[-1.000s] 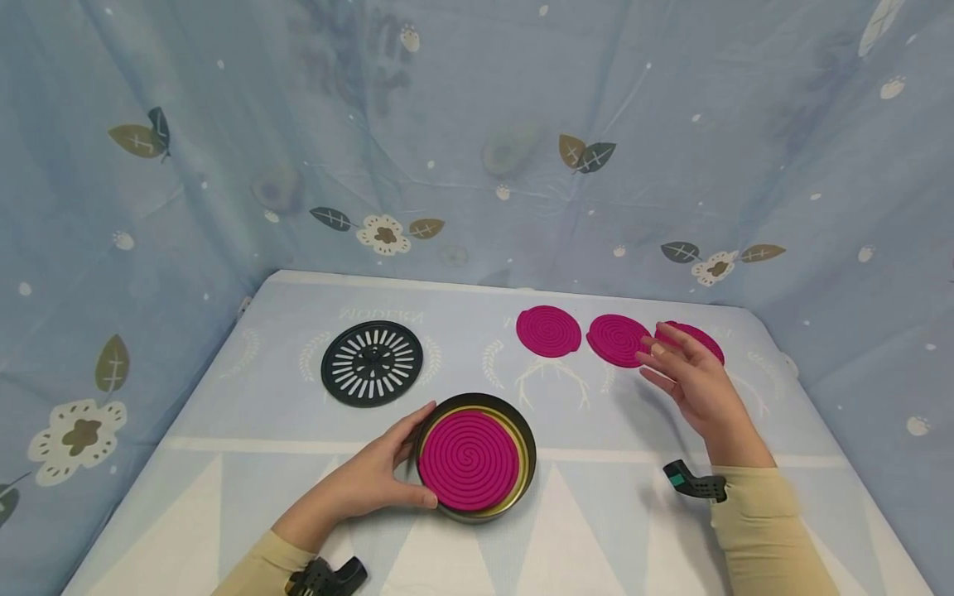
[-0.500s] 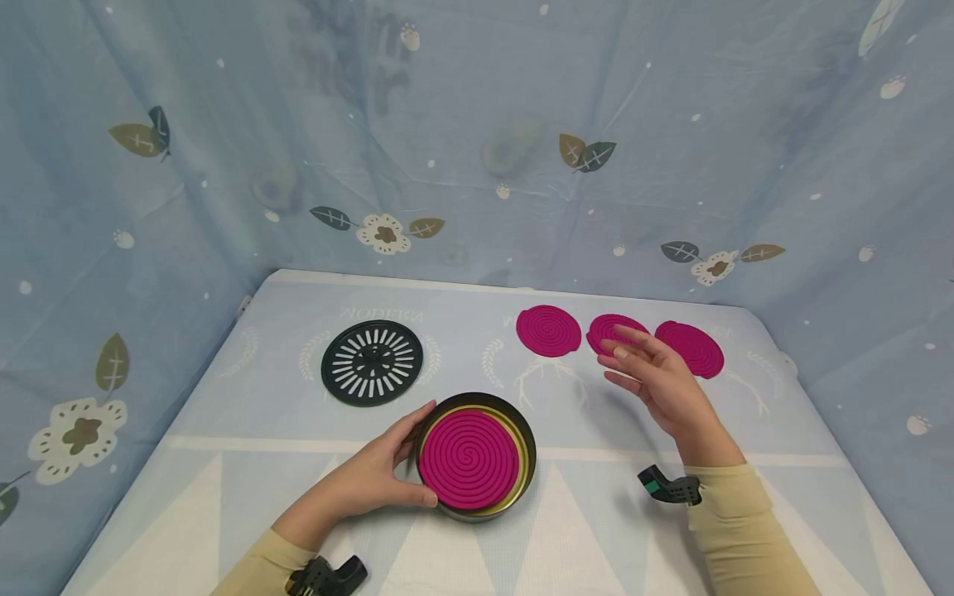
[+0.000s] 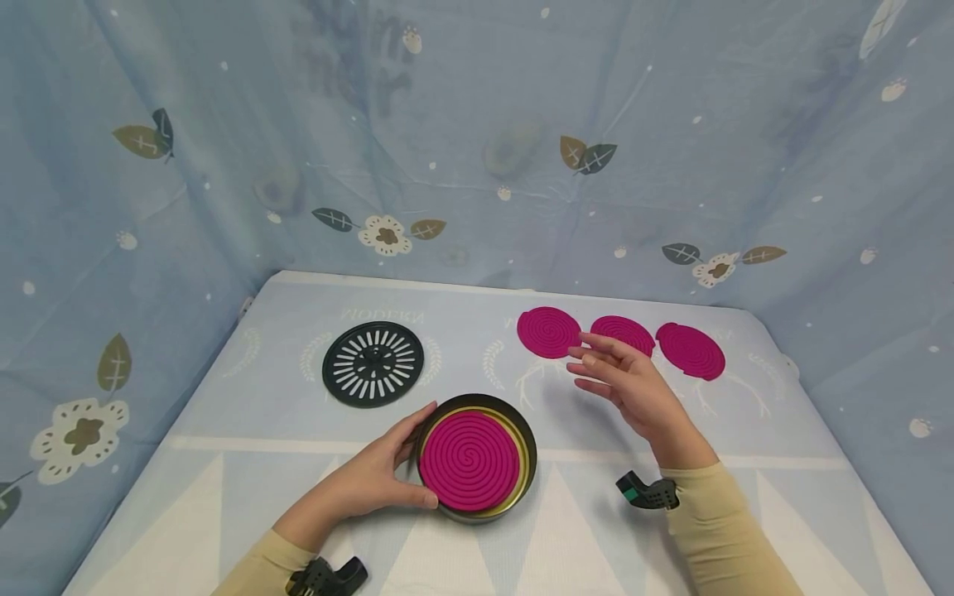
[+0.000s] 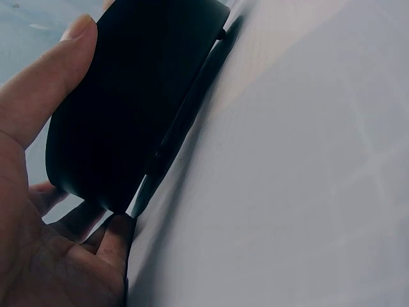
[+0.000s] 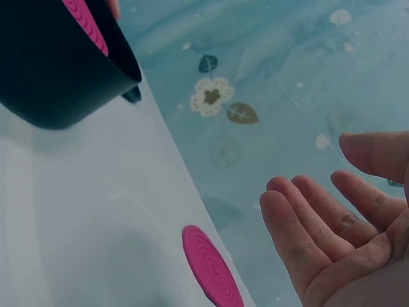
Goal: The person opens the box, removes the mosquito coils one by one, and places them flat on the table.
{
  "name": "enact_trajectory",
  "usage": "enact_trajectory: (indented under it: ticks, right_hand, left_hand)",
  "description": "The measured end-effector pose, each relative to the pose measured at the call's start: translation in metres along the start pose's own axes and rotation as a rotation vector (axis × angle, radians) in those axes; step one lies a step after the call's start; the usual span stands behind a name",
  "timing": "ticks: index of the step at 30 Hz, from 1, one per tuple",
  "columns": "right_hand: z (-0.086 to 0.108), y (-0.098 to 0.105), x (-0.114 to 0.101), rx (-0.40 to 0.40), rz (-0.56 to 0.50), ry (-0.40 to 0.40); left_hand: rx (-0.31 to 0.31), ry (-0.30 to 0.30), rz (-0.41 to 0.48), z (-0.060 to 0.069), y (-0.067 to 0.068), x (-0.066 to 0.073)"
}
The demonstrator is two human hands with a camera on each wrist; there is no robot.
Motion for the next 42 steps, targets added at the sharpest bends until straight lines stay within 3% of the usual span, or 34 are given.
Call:
enact_trajectory:
  ticks: [14,22,31,42]
  right_hand:
    - [0.005,-0.038,0.002,-0.128,-0.015,-0.011]
    - [0.009,-0.056,0.006,-0.203,0.029,-0.048]
    - [0.020,-0.074,0.007,-0.289,0.087,-0.032]
    - [0.030,-0.100,0.019,-0.419,0.135,-0.056]
  left_hand:
    - [-0.001,0.024,-0.006,-0.001,-0.001,0.002]
    - [-0.005,0.027,-0.002,-0.002,-0.002,0.001]
    - [-0.011,-0.008,0.002,-0.004,-0.001,0.001]
    - [-0.005,0.007,0.017,-0.001,0.000,0.001]
Point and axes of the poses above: each hand's wrist, its own z-axis away from the middle knuckle, its own y-axis out of the back of the hand, x = y × z, the point moved 7 cm from there along -z, towards the middle knuckle, and after that the axes turned 10 degrees about x, right-handed, at the moved point
